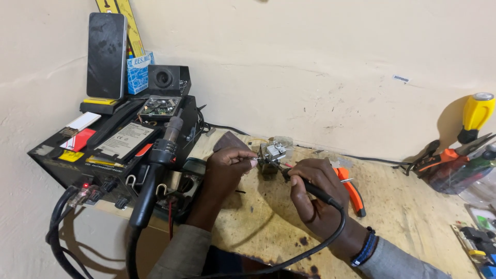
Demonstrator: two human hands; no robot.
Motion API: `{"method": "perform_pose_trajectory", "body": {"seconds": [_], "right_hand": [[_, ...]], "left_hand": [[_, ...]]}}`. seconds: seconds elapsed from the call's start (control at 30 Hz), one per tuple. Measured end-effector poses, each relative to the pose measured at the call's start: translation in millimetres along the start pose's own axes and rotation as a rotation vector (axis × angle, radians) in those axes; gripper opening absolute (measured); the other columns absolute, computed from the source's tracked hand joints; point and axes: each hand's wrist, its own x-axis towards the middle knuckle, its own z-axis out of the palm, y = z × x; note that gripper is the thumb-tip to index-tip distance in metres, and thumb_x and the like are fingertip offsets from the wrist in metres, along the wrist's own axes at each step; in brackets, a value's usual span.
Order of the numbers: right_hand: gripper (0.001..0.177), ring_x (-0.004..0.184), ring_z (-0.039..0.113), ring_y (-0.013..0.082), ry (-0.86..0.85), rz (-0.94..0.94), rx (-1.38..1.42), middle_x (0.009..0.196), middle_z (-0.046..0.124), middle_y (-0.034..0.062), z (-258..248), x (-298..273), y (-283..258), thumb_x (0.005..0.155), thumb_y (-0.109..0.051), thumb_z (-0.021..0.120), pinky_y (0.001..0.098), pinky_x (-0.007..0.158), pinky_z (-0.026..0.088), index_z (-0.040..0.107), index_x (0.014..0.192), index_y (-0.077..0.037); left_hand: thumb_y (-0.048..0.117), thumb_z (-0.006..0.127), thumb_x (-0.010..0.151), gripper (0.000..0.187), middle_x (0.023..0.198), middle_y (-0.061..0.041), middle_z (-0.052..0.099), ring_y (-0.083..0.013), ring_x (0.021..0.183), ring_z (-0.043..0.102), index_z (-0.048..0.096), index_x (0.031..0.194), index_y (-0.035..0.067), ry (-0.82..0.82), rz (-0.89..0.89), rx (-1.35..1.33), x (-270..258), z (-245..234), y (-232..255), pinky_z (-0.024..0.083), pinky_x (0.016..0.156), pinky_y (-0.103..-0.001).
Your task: Soldering a wire to a small electronic component using a soldering iron at a repair bench.
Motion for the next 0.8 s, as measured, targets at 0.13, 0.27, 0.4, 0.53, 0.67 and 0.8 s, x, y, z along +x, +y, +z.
{"method": "perform_pose_trajectory", "body": {"seconds": [0.13, 0.27, 0.4, 0.53, 0.67, 0.8], "right_hand": [[0.024, 0.095, 0.072, 0.0291, -0.007, 0.029, -0.010, 0.105, 0.070, 0.0137, -1, -1, 0, 0.108, -0.022, 0.058, 0.0391, 0.079, 0.058, 0.073, 0.108, -0.003], [0.026, 0.094, 0.073, 0.0303, -0.008, 0.048, -0.027, 0.106, 0.070, 0.0135, -1, -3, 2, 0.109, -0.024, 0.057, 0.0413, 0.077, 0.059, 0.073, 0.109, -0.004], [0.025, 0.096, 0.073, 0.0293, -0.005, 0.060, -0.029, 0.108, 0.070, 0.0123, 0, -4, 3, 0.109, -0.025, 0.057, 0.0402, 0.077, 0.062, 0.073, 0.110, -0.005], [0.025, 0.095, 0.073, 0.0296, -0.002, 0.056, -0.022, 0.106, 0.070, 0.0129, 0, -3, 2, 0.109, -0.023, 0.058, 0.0402, 0.077, 0.061, 0.073, 0.109, -0.004], [0.024, 0.097, 0.073, 0.0302, -0.011, 0.077, -0.014, 0.108, 0.070, 0.0117, 1, -7, 8, 0.109, -0.025, 0.057, 0.0416, 0.078, 0.062, 0.072, 0.110, -0.007], [0.023, 0.094, 0.072, 0.0300, 0.002, 0.090, 0.004, 0.106, 0.069, 0.0131, 1, -7, 6, 0.110, -0.023, 0.057, 0.0420, 0.076, 0.060, 0.072, 0.108, -0.006]], "left_hand": [[0.011, 0.082, 0.085, 0.015, 0.093, -0.006, 0.084, -0.0157, 0.079, 0.073, 0.089, 0.099, 0.008, 0.003, -0.015, 0.032, 0, 0, 2, 0.062, 0.073, -0.031], [0.011, 0.081, 0.086, 0.017, 0.091, -0.006, 0.083, -0.0156, 0.078, 0.073, 0.089, 0.100, 0.006, -0.006, -0.033, 0.030, -3, 0, 8, 0.061, 0.072, -0.030], [0.011, 0.081, 0.086, 0.015, 0.090, -0.006, 0.083, -0.0152, 0.077, 0.073, 0.088, 0.099, 0.006, 0.003, -0.032, 0.038, -3, 0, 8, 0.061, 0.072, -0.030], [0.010, 0.082, 0.085, 0.015, 0.091, -0.006, 0.083, -0.0155, 0.077, 0.073, 0.088, 0.099, 0.006, 0.019, -0.066, 0.036, -2, 1, 9, 0.061, 0.072, -0.030], [0.011, 0.083, 0.084, 0.015, 0.090, -0.005, 0.084, -0.0140, 0.073, 0.073, 0.089, 0.097, 0.007, 0.029, -0.050, 0.051, -1, 1, 7, 0.061, 0.069, -0.029], [0.011, 0.082, 0.084, 0.016, 0.092, -0.006, 0.084, -0.0149, 0.077, 0.072, 0.088, 0.098, 0.006, 0.025, -0.078, 0.053, -6, 1, 16, 0.061, 0.072, -0.030]]}}
